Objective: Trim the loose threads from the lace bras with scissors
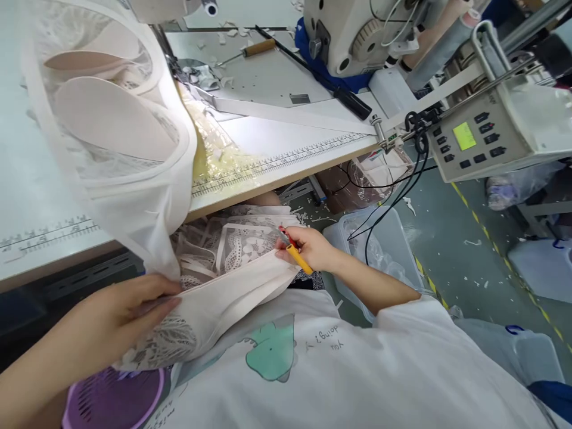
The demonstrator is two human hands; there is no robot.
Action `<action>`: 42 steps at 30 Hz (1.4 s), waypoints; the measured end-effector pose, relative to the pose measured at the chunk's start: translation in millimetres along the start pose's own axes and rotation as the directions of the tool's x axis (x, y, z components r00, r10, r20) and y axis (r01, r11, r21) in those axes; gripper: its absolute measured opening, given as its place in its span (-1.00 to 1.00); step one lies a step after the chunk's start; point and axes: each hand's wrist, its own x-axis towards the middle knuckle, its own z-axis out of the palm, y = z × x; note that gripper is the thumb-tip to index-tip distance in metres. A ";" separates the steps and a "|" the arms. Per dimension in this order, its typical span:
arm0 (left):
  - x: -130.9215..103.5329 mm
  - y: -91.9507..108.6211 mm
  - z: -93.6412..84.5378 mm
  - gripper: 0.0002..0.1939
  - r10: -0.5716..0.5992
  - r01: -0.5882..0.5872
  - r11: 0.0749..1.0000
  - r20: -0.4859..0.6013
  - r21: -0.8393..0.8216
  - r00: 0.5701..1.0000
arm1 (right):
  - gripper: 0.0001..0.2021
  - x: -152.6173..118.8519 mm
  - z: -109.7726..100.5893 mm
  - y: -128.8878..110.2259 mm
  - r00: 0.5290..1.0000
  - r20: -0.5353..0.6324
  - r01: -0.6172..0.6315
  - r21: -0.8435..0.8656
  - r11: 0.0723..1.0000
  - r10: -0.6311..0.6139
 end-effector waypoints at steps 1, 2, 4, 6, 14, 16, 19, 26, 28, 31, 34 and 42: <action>4.7 -2.0 -3.2 -0.70 0.008 -0.009 1.000 0.115 0.015 0.993 | -0.74 -0.4 1.2 -1.0 1.000 -0.012 0.012 0.011 1.000 -0.012; 9.0 -4.4 -5.8 -0.71 0.016 -0.022 0.999 0.202 0.028 0.979 | -0.75 -0.2 2.5 -2.0 0.999 -0.027 0.029 0.019 0.999 -0.028; 14.9 -8.4 -8.5 -0.69 0.031 -0.042 0.998 0.230 0.045 0.973 | -0.77 1.6 4.9 -3.7 0.996 -0.053 0.073 0.022 0.997 -0.072; 14.7 -9.3 -7.7 -0.66 0.016 -0.041 0.991 0.191 0.131 0.982 | -0.81 4.7 6.5 -5.1 0.988 -0.074 0.136 0.007 0.991 -0.135; -13.0 39.2 27.1 -0.61 0.554 -0.417 0.635 -0.007 0.650 0.833 | -0.81 4.8 -3.8 -17.9 0.952 0.015 0.306 -0.091 0.948 -0.306; -5.6 55.0 44.5 -0.67 0.670 -0.515 0.628 -0.069 0.584 0.739 | -0.80 1.8 -7.5 -24.3 0.954 0.070 0.298 -0.102 0.949 -0.292; 12.6 67.7 65.5 -0.71 0.693 -0.596 0.656 -0.054 0.463 0.719 | -0.82 -0.6 -10.1 -30.5 0.950 0.125 0.301 -0.127 0.945 -0.285; 23.2 67.0 72.5 -0.74 0.503 -0.500 0.863 -0.021 0.070 0.864 | -0.81 -0.2 -6.6 -25.4 0.982 0.090 0.180 -0.169 0.969 -0.167; 22.9 66.0 71.3 -0.78 0.437 -0.435 0.894 -0.004 -0.109 0.900 | -0.81 -0.1 -5.6 -24.3 0.987 0.073 0.152 -0.158 0.976 -0.142; 24.5 64.5 71.8 -0.85 0.353 -0.327 0.893 0.031 -0.310 0.935 | -0.79 0.2 -4.2 -24.4 0.989 0.042 0.147 -0.109 0.983 -0.143; 26.6 65.8 73.5 -0.91 0.337 -0.299 0.872 0.032 -0.388 0.941 | -0.75 0.2 -1.5 -26.1 0.986 -0.004 0.163 -0.048 0.985 -0.164; 25.9 80.1 69.1 -0.94 0.361 -0.359 0.851 -0.070 -0.383 0.930 | -0.56 0.6 0.4 -32.8 0.984 -0.057 0.168 -0.028 0.985 -0.169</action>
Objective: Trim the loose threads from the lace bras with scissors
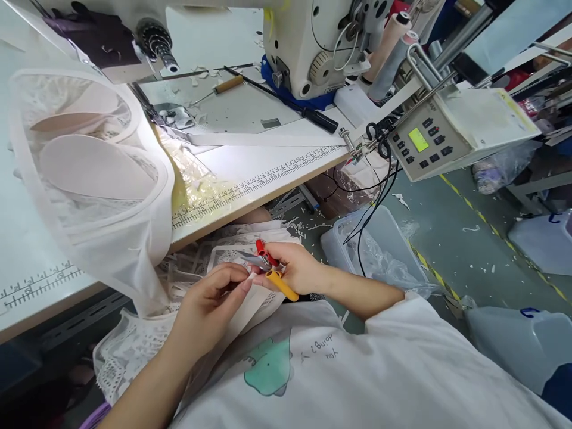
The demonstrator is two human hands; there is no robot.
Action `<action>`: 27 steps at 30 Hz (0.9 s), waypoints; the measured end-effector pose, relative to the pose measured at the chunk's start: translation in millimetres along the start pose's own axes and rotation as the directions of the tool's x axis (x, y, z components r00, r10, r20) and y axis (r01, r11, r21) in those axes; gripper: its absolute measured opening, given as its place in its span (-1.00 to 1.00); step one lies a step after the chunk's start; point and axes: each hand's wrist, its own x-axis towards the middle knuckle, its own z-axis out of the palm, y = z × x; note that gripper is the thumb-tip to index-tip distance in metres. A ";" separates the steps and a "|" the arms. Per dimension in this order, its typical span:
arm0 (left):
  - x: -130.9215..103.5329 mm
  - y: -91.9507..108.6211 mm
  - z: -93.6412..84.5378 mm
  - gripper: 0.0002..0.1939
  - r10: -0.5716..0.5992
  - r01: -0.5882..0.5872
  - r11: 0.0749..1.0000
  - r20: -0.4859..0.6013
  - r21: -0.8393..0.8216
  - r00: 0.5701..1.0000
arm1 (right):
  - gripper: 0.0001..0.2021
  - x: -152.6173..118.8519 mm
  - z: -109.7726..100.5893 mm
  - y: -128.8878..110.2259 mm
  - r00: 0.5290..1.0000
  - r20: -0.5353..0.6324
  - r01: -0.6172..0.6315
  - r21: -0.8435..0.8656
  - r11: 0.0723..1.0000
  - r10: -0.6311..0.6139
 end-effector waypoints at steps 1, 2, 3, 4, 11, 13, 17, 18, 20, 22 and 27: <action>-0.6 0.8 -1.0 -0.93 0.008 -0.008 1.000 -0.007 -0.014 1.000 | -0.55 0.7 -2.9 1.0 0.999 0.016 0.032 -0.037 0.999 -0.032; -1.8 1.2 -2.1 -0.93 -0.002 0.001 1.000 -0.014 -0.030 1.000 | -0.53 1.2 -6.3 2.6 0.997 0.038 0.065 -0.091 0.994 -0.062; -3.3 1.2 -3.2 -0.92 -0.016 0.015 0.999 -0.030 -0.048 0.999 | -0.50 1.6 -9.9 4.6 0.994 0.069 0.093 -0.158 0.983 -0.083; -5.2 0.9 -4.4 -0.93 -0.025 0.021 0.998 -0.056 -0.066 0.998 | -0.49 1.8 -13.3 6.7 0.990 0.110 0.112 -0.236 0.965 -0.089; -16.5 -1.6 -7.9 -0.92 -0.109 0.056 0.981 -0.294 -0.185 0.950 | -0.49 -3.9 -19.6 9.5 0.935 0.334 0.095 -0.554 0.827 0.116; -18.1 -3.1 -8.0 -0.93 -0.124 0.060 0.978 -0.326 -0.201 0.937 | -0.49 -5.8 -18.2 7.5 0.939 0.319 0.081 -0.577 0.813 0.132; -20.3 -6.6 -9.4 -0.92 -0.137 0.073 0.978 -0.342 -0.194 0.929 | -0.47 -8.5 -16.1 5.3 0.940 0.309 0.074 -0.599 0.797 0.145; -20.5 -7.2 -9.8 -0.92 -0.140 0.076 0.978 -0.344 -0.193 0.929 | -0.47 -9.1 -15.6 4.9 0.942 0.305 0.075 -0.599 0.797 0.141; -20.9 -7.6 -10.3 -0.91 -0.144 0.079 0.977 -0.347 -0.197 0.927 | -0.46 -10.1 -14.4 3.7 0.948 0.289 0.071 -0.597 0.799 0.131; -20.9 -7.1 -10.3 -0.92 -0.149 0.079 0.975 -0.351 -0.207 0.924 | -0.46 -11.0 -13.1 2.0 0.952 0.273 0.059 -0.601 0.797 0.136; -20.6 -3.9 -9.3 -0.94 -0.165 0.080 0.967 -0.359 -0.241 0.918 | -0.48 -12.3 -11.2 -1.1 0.952 0.262 0.039 -0.614 0.788 0.157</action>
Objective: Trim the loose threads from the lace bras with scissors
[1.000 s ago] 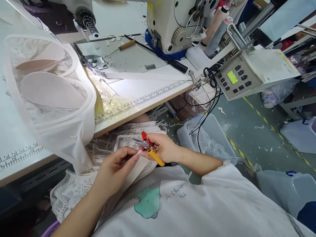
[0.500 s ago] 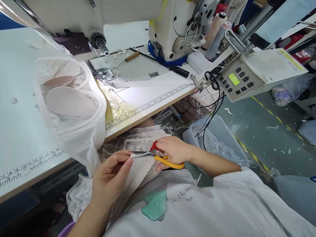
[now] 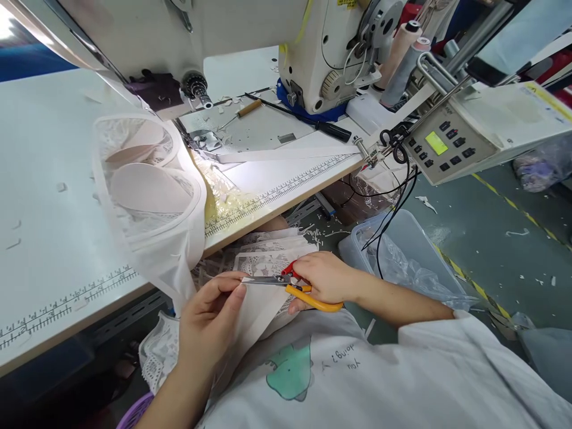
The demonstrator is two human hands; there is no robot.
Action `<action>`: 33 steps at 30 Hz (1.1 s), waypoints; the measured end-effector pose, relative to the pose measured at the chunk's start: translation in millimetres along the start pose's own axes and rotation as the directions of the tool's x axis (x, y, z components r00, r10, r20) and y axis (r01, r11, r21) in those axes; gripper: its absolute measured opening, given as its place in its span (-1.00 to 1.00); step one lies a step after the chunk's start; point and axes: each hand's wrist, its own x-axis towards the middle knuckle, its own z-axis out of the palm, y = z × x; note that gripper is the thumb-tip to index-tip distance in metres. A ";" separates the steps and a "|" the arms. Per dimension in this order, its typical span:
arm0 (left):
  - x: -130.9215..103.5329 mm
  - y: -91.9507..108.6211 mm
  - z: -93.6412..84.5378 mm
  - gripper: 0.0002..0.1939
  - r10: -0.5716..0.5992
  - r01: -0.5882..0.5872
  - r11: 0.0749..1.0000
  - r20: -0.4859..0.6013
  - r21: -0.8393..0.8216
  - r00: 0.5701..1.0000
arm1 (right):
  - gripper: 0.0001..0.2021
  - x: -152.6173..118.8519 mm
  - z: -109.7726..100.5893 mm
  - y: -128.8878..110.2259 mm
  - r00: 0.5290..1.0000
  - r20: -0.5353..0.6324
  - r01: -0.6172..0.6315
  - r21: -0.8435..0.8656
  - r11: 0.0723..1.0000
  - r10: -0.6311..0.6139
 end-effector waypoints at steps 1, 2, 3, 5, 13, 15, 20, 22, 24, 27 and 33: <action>-0.1 0.4 0.3 -0.93 -0.005 0.005 1.000 -0.001 -0.006 1.000 | -0.49 0.0 0.5 -0.3 1.000 0.002 -0.005 0.001 1.000 0.005; -0.3 0.5 0.6 -0.93 -0.012 0.012 1.000 -0.002 -0.011 1.000 | -0.50 0.0 1.4 -0.6 1.000 0.002 -0.010 0.003 1.000 0.010; -0.6 0.5 0.7 -0.93 -0.018 0.018 1.000 -0.003 -0.016 1.000 | -0.51 0.1 2.7 -0.7 1.000 0.004 -0.014 0.006 1.000 0.014; -1.2 -0.2 0.6 -0.93 -0.031 0.031 0.999 -0.008 -0.021 0.999 | -0.51 0.5 6.5 -0.3 1.000 0.009 -0.018 0.019 1.000 0.018; -1.8 -1.2 -1.2 -0.93 -0.050 0.052 0.998 0.033 -0.046 0.998 | -0.51 -1.9 12.2 9.4 0.984 -0.154 -0.044 0.293 0.955 0.092; -1.8 -1.6 -1.4 -0.91 -0.063 0.065 0.996 0.024 -0.053 0.998 | -0.51 -2.9 8.3 8.5 0.964 -0.250 0.024 0.421 0.907 0.090; -1.3 -6.0 -0.3 -0.89 -0.053 0.053 0.998 -0.010 -0.044 0.999 | -0.59 1.1 8.7 -4.8 0.906 -0.423 0.256 0.543 0.800 -0.004; -0.3 -8.3 0.4 -0.89 -0.030 0.029 0.999 -0.021 -0.027 0.999 | -0.66 3.8 13.6 -10.1 0.910 -0.414 0.258 0.570 0.780 0.002; 1.2 -10.6 1.1 -0.88 -0.001 0.001 1.000 -0.036 0.003 0.999 | -0.71 5.3 18.0 -13.4 0.914 -0.406 0.248 0.575 0.779 0.009; 3.5 -13.4 1.4 -0.85 0.048 -0.044 0.996 -0.061 0.072 0.997 | -0.76 4.7 20.2 -15.4 0.920 -0.391 0.222 0.593 0.774 0.035; -7.8 -15.6 -2.5 -0.59 0.325 -0.321 0.891 0.041 0.320 0.945 | -0.69 0.4 15.0 -21.5 0.949 -0.245 0.059 0.755 0.653 0.199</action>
